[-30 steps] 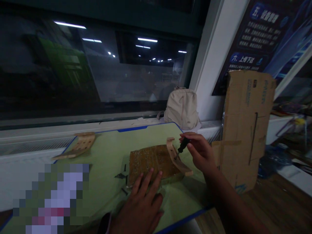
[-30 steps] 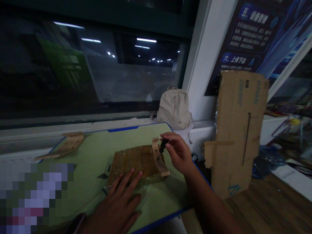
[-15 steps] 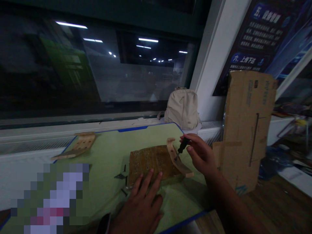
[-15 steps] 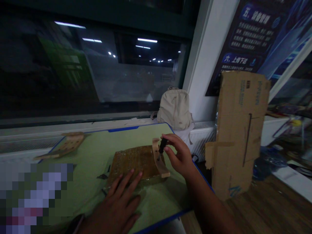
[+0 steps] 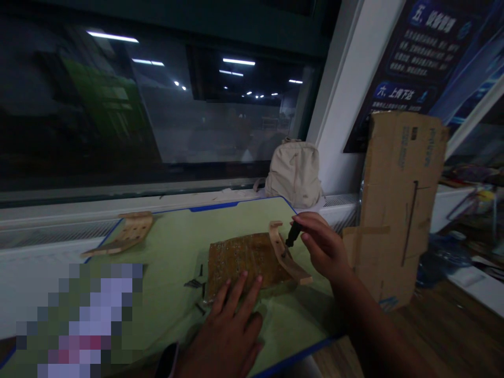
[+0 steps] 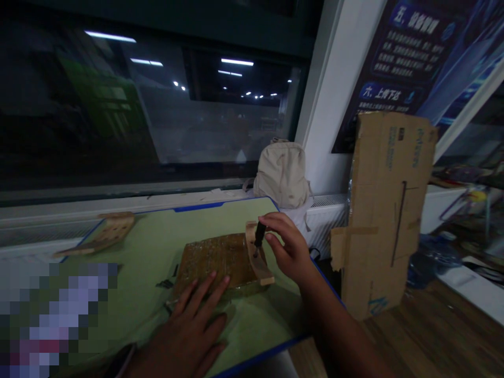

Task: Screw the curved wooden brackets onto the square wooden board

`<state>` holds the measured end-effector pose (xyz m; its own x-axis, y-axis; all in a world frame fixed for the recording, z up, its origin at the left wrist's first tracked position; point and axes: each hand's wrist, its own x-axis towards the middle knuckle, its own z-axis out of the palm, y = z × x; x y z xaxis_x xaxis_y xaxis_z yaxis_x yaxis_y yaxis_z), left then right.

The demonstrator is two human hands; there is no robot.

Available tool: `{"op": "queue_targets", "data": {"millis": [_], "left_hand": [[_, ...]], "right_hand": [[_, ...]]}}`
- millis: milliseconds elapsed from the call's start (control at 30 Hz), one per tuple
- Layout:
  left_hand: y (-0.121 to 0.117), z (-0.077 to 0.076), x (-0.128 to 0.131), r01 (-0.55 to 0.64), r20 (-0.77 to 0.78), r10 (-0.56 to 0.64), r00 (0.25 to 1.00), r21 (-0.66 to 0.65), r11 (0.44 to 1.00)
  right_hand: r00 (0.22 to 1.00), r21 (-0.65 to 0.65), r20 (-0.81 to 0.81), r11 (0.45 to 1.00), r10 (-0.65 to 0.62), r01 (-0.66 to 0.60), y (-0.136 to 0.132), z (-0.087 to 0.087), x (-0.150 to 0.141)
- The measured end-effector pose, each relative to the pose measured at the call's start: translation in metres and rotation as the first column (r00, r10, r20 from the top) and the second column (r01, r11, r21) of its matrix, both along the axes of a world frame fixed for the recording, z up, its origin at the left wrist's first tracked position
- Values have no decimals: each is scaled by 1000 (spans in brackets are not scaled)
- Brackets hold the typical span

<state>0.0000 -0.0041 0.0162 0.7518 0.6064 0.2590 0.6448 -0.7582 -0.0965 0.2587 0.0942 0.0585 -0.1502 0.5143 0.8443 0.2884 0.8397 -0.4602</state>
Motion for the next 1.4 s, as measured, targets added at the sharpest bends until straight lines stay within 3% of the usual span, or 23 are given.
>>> {"op": "queue_targets", "data": {"millis": [133, 233, 433, 500, 767, 833, 967, 1033, 1167, 1400], "left_hand": [[0, 1, -1, -8, -3, 8, 1000, -14, 1000], [0, 0, 0, -21, 21, 22, 1000, -42, 999], [0, -3, -1, -10, 42, 12, 999, -41, 999], [0, -4, -1, -6, 34, 7, 999, -22, 1000], [-2, -2, 1, -18, 33, 20, 999, -46, 999], [-1, -3, 1, -15, 50, 18, 999, -60, 998], [1, -7, 1, -20, 38, 21, 999, -37, 999], [1, -6, 0, -22, 14, 22, 1000, -27, 999], [0, 0, 0, -17, -11, 16, 1000, -42, 999], [-3, 3, 2, -48, 25, 50, 998, -87, 995]], "right_hand": [[984, -176, -143, 975, 109, -133, -3, -2, -3], [962, -239, -226, 949, 153, -207, -3, -3, -4], [958, -162, -280, 987, -59, 13, 1, -9, -2], [962, -122, -267, 992, -49, 17, 1, -10, -2], [922, -206, -345, 945, 174, -255, -3, -1, -8], [928, -203, -343, 954, 143, -222, -3, -1, -8], [941, -111, -323, 992, -100, 67, 1, -6, -5], [952, -64, -266, 989, -149, 137, 2, -8, -4], [980, -14, -189, 998, -68, 67, -1, -5, -5], [956, -184, -292, 978, 44, -101, -4, -1, -11]]}}
